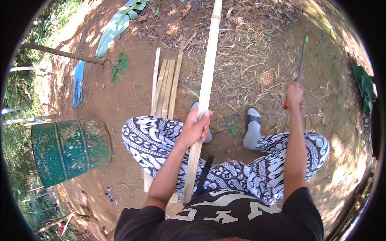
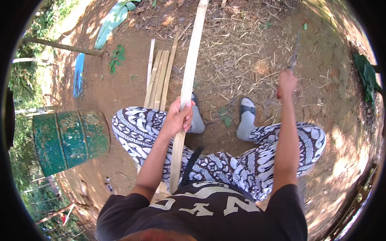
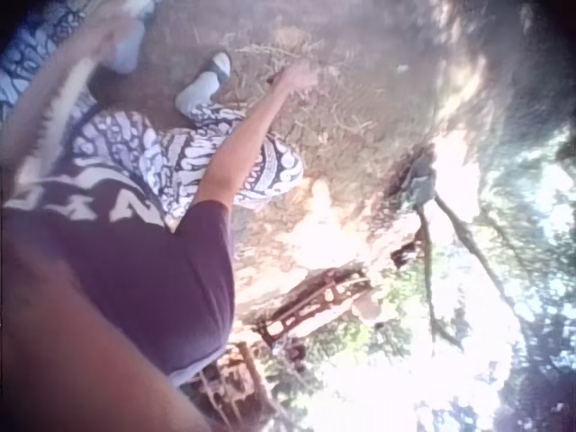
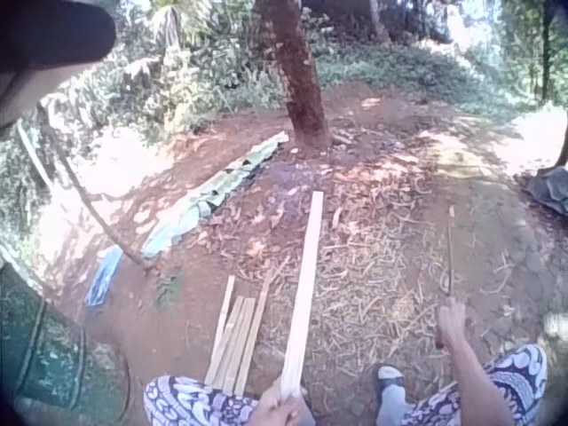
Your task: The person uses a machete to shave thin layers off a long piece of wood while sitting on the ground.
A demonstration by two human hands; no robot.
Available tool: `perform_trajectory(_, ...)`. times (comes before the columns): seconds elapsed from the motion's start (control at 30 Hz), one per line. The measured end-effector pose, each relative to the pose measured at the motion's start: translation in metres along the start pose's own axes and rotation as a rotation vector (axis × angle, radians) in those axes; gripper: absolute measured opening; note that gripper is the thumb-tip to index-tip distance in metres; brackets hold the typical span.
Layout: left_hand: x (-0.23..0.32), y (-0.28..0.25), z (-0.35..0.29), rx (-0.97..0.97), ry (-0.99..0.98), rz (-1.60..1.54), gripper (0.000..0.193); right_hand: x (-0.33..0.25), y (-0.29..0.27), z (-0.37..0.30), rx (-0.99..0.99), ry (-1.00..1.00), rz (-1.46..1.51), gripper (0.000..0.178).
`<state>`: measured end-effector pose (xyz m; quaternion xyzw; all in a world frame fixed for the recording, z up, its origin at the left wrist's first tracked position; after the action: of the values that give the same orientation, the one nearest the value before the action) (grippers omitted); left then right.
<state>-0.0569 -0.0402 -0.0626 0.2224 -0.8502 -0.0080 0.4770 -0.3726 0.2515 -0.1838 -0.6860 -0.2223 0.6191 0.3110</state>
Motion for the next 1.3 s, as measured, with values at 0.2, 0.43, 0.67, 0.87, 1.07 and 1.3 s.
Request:
perform_trajectory(0.2,0.014,0.017,0.017,-0.112,-0.054,0.052,0.017,-0.128,0.024,-0.126,-0.744,0.145,0.805,0.029)
perform_trajectory(0.43,0.008,0.023,0.021,-0.229,-0.114,0.023,0.031,-0.156,0.042,-0.203,-0.981,0.076,1.046,0.026)
perform_trajectory(0.67,-0.005,0.031,0.005,-0.352,-0.220,0.037,0.038,-0.146,0.034,-0.157,-0.746,0.071,1.032,0.037)
perform_trajectory(0.87,-0.007,0.031,0.003,-0.198,-0.170,0.320,0.026,-0.131,0.012,-0.126,-0.562,-0.159,0.573,0.045)
perform_trajectory(1.07,-0.008,0.030,0.011,-0.042,-0.042,0.410,0.025,-0.130,0.004,-0.162,-0.688,-0.576,-0.019,0.024)
perform_trajectory(1.3,-0.015,0.021,0.010,0.010,-0.032,0.284,0.019,-0.138,0.017,-0.186,-0.675,-0.765,-0.212,0.015)
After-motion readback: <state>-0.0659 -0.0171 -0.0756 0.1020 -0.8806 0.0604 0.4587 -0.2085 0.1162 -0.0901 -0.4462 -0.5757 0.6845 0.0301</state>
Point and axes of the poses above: each hand's wrist, its own z-axis towards the middle knuckle, its own y-axis out of the palm, x = y × z, the point moved 3 cm from there along z, towards the middle knuckle, and after that the axes turned 6 degrees about -y, right-handed, at the moved point
